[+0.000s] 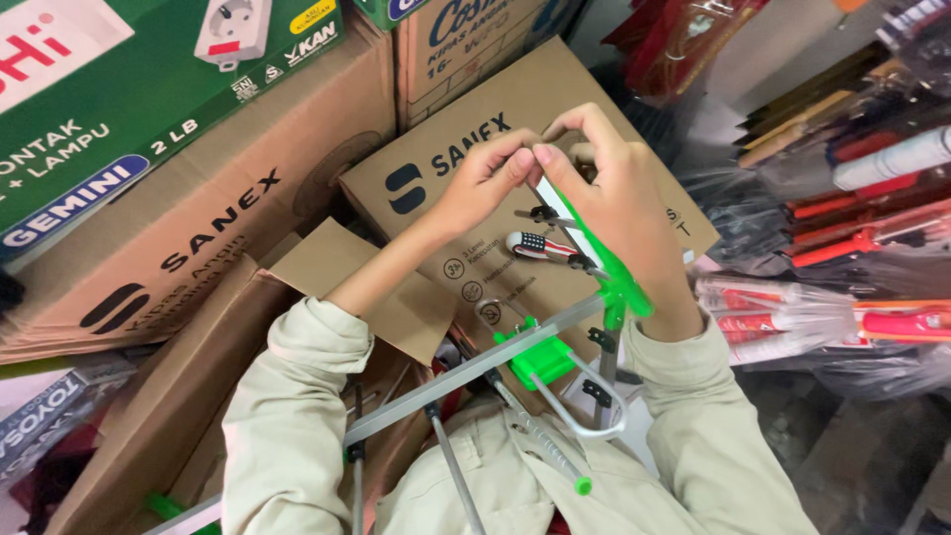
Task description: The person assembles a television antenna by fitting green plastic brackets and metal rods onto the main boom and tightening a screw with a screwdriver.
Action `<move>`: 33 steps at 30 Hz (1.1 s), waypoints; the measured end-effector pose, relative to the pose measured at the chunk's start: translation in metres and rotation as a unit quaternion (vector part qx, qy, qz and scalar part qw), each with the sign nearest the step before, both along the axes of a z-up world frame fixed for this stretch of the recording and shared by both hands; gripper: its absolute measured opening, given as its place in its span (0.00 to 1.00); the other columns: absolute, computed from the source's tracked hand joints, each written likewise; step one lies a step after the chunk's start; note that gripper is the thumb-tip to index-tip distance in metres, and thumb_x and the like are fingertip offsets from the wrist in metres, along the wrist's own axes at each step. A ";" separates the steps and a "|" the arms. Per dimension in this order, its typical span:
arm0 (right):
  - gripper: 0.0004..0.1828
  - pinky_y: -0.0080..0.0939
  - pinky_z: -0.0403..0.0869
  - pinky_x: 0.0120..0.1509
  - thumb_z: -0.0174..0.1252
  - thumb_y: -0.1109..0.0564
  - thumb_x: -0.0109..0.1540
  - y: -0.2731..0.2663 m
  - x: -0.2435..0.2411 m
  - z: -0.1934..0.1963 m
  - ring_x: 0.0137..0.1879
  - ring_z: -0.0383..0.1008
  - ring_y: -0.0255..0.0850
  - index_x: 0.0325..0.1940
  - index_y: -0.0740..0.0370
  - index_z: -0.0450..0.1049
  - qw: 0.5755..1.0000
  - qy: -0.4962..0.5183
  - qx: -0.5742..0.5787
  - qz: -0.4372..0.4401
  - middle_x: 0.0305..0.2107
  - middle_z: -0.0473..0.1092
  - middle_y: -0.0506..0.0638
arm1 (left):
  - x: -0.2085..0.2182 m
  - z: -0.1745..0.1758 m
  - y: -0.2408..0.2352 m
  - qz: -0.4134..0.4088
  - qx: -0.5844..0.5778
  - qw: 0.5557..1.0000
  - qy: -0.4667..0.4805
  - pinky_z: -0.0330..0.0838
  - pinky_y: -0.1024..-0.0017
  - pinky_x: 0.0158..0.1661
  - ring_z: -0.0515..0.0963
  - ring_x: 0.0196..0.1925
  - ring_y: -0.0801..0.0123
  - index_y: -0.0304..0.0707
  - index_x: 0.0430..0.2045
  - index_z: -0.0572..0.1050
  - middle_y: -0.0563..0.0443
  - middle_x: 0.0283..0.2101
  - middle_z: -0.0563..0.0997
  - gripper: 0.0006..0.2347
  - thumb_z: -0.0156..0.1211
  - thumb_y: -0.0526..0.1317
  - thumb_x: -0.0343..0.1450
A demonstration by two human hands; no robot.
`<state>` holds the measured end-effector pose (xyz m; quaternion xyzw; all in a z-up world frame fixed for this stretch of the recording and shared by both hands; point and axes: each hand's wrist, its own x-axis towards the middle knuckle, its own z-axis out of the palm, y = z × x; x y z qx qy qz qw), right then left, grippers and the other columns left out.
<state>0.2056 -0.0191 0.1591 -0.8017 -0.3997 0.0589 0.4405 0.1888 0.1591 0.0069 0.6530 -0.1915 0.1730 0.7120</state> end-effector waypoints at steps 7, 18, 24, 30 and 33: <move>0.33 0.34 0.71 0.57 0.59 0.46 0.69 -0.062 0.023 -0.029 0.53 0.74 0.35 0.74 0.60 0.60 0.978 0.149 0.075 0.124 0.47 0.70 0.51 | -0.002 0.012 -0.004 -0.006 -0.019 1.000 0.010 0.68 0.79 0.46 0.72 0.42 0.80 0.32 0.44 0.75 0.57 0.39 0.75 0.13 0.55 0.45 0.81; 0.28 0.39 0.77 0.58 0.71 0.61 0.61 -0.141 -0.038 -0.119 0.53 0.81 0.43 0.65 0.62 0.72 0.987 -0.129 0.065 -0.063 0.50 0.77 0.54 | -0.001 0.006 -0.007 0.034 -0.011 0.999 0.003 0.68 0.79 0.43 0.71 0.39 0.80 0.31 0.43 0.76 0.59 0.35 0.74 0.13 0.56 0.45 0.81; 0.20 0.40 0.76 0.54 0.68 0.64 0.63 -0.135 -0.039 -0.137 0.48 0.80 0.44 0.59 0.66 0.75 0.964 -0.192 0.137 -0.120 0.46 0.77 0.57 | 0.002 0.004 -0.007 0.053 -0.017 0.998 0.003 0.68 0.80 0.41 0.71 0.36 0.80 0.31 0.44 0.76 0.59 0.33 0.74 0.13 0.55 0.45 0.81; 0.19 0.37 0.76 0.54 0.64 0.63 0.67 -0.123 -0.041 -0.147 0.47 0.80 0.42 0.61 0.70 0.73 0.962 -0.118 0.207 -0.134 0.45 0.76 0.55 | 0.003 0.004 -0.003 0.042 -0.005 0.999 0.001 0.68 0.79 0.41 0.71 0.37 0.80 0.30 0.44 0.76 0.58 0.34 0.74 0.14 0.56 0.46 0.81; 0.20 0.40 0.74 0.58 0.60 0.56 0.68 -0.118 -0.032 -0.151 0.49 0.77 0.46 0.60 0.70 0.73 0.956 -0.194 0.178 -0.127 0.46 0.74 0.57 | 0.002 0.007 -0.003 0.042 0.006 0.999 0.001 0.69 0.80 0.42 0.72 0.38 0.80 0.31 0.45 0.76 0.58 0.35 0.75 0.14 0.55 0.47 0.81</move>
